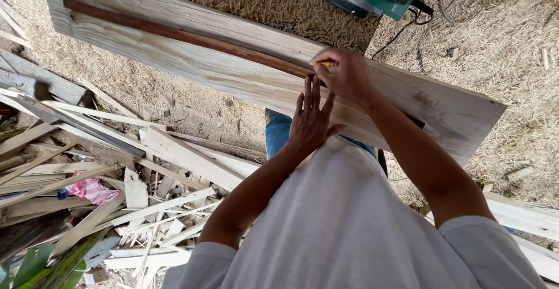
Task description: The person traces the outline of a curved wooden strip onto a larger wooden board using a pencil, holding the strip in place while drawing along its edge.
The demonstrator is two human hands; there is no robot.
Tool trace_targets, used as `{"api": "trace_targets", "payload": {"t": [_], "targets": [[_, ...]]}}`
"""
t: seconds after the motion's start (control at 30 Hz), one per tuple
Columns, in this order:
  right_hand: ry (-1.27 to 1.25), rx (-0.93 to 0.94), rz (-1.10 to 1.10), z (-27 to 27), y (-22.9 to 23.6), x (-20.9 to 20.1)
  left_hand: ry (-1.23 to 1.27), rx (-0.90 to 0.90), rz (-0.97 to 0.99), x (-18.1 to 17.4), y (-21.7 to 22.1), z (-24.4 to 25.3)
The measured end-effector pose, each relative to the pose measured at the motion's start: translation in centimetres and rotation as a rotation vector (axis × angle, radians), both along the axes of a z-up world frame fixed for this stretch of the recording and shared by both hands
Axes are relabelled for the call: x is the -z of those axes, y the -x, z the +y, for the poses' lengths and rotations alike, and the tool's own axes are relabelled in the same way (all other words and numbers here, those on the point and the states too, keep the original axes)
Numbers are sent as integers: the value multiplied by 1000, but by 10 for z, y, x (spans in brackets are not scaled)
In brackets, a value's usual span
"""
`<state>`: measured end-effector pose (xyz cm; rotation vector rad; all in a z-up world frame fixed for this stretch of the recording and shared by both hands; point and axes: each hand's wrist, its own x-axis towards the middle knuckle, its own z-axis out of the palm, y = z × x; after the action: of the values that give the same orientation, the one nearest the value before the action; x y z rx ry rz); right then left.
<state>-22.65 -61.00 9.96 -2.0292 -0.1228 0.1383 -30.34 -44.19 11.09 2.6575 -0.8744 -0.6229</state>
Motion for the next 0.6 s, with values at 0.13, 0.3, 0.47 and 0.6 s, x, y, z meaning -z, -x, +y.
{"api": "trace_targets", "payload": {"t": [0.13,0.3,0.47,0.6], "targets": [[22,30,84,21,-5,0,28,20,-22,4,3,1],[263,100,6,-23,43,-7,-11,64,-57,8,1,-4],[439,184,307,-123,154,-32,-50,64,-42,9,2,-2],[591,233,353,-165,204,-44,-70,69,-17,10,0,-6]]}}
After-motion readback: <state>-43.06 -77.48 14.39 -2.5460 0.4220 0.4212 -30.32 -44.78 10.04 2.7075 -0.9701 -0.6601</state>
